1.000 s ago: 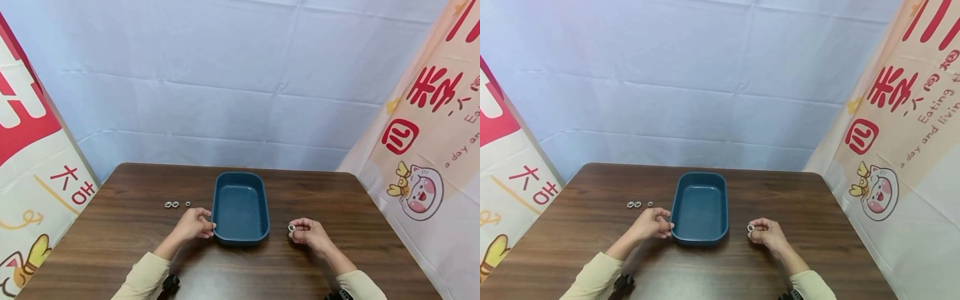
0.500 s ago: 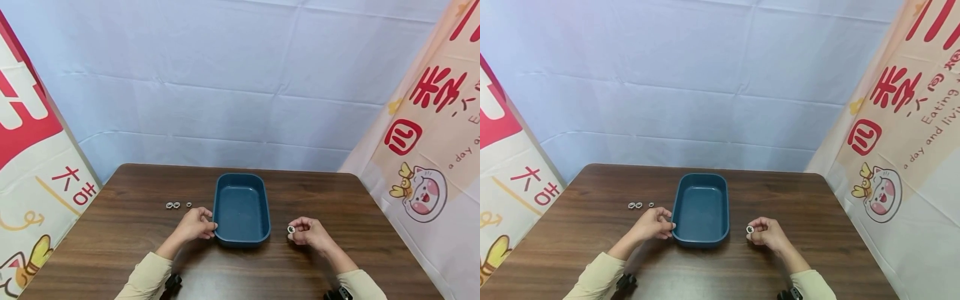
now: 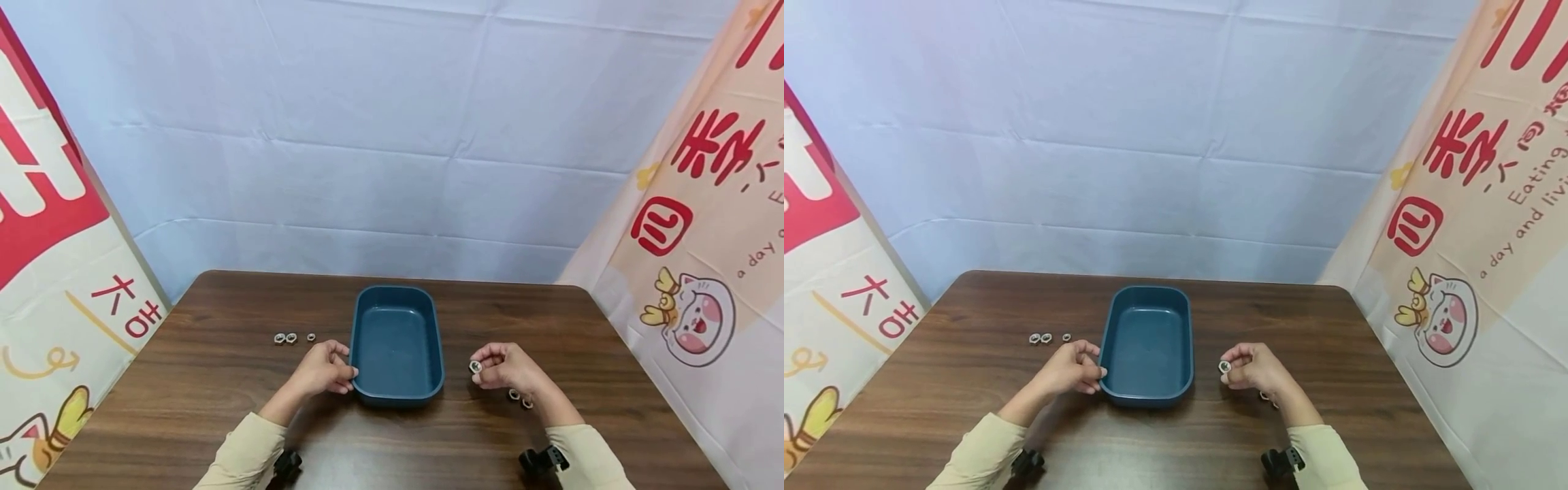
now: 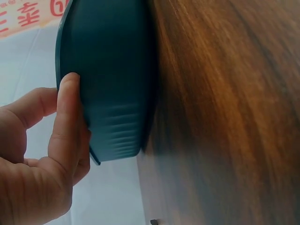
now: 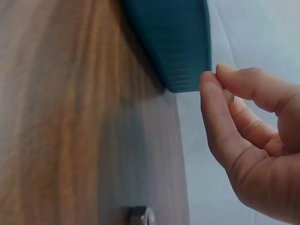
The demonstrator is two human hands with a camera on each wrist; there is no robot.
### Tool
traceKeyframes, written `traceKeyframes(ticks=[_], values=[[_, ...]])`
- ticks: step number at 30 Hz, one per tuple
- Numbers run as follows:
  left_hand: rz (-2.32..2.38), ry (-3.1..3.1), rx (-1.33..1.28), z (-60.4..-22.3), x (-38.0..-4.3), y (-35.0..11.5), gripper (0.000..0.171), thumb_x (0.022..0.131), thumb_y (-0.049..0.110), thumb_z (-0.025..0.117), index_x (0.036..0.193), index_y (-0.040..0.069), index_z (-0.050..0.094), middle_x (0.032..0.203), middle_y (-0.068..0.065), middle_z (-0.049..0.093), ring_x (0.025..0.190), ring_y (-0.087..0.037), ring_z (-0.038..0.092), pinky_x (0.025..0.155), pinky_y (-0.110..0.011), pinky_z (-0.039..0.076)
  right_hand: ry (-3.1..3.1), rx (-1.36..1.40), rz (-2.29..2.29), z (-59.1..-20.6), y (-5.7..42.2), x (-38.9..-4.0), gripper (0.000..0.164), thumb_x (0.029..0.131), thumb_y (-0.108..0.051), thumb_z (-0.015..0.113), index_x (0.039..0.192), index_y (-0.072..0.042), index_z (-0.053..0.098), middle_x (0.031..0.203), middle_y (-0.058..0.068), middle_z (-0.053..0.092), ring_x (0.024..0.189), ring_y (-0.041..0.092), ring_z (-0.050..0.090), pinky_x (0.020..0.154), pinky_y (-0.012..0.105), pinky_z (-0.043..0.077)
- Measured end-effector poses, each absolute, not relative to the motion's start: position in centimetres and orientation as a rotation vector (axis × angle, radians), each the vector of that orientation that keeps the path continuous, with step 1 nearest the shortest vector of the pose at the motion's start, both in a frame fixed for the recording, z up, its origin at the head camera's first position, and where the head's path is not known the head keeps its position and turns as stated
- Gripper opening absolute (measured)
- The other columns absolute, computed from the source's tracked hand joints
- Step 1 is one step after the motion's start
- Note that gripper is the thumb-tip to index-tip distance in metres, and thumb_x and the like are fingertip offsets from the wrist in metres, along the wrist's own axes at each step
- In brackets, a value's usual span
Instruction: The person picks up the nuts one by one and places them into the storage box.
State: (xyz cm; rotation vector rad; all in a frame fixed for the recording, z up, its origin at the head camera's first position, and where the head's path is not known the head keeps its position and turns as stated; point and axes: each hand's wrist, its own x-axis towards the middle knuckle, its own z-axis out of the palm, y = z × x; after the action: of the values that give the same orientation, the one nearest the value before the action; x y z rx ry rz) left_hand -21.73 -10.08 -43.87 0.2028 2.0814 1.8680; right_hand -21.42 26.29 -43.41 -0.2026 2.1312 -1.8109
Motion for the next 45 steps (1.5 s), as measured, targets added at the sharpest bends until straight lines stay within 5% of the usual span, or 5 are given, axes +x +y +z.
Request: traceKeyframes(ticks=[11, 45], values=[[1.875, 2.089, 0.221, -44.4, -21.6, -10.1, 0.039, 0.08, -0.011, 0.061, 0.11, -0.016, 0.038, 0.071, -0.016, 0.058, 0.052, -0.021, 0.061, 0.051, -0.033, 0.055, 2.19, -0.218, -1.718, -42.8, 25.3, -22.2, 0.03, 0.076, 0.004, 0.07, 0.101, 0.014, 0.055, 0.078, 0.012, 0.063, 0.073, 0.023, 0.065, 0.069, 0.047, 0.054], [1.899, 2.001, 0.239, -44.8, -22.2, -10.1, 0.045, 0.082, -0.007, 0.062, 0.118, -0.016, 0.036, 0.074, -0.015, 0.057, 0.054, -0.019, 0.061, 0.052, -0.032, 0.055, 2.262, -0.284, -1.594, -39.5, 19.6, -28.5, 0.027, 0.08, 0.003, 0.066, 0.106, 0.009, 0.061, 0.087, 0.014, 0.062, 0.075, 0.027, 0.064, 0.073, 0.042, 0.054]])
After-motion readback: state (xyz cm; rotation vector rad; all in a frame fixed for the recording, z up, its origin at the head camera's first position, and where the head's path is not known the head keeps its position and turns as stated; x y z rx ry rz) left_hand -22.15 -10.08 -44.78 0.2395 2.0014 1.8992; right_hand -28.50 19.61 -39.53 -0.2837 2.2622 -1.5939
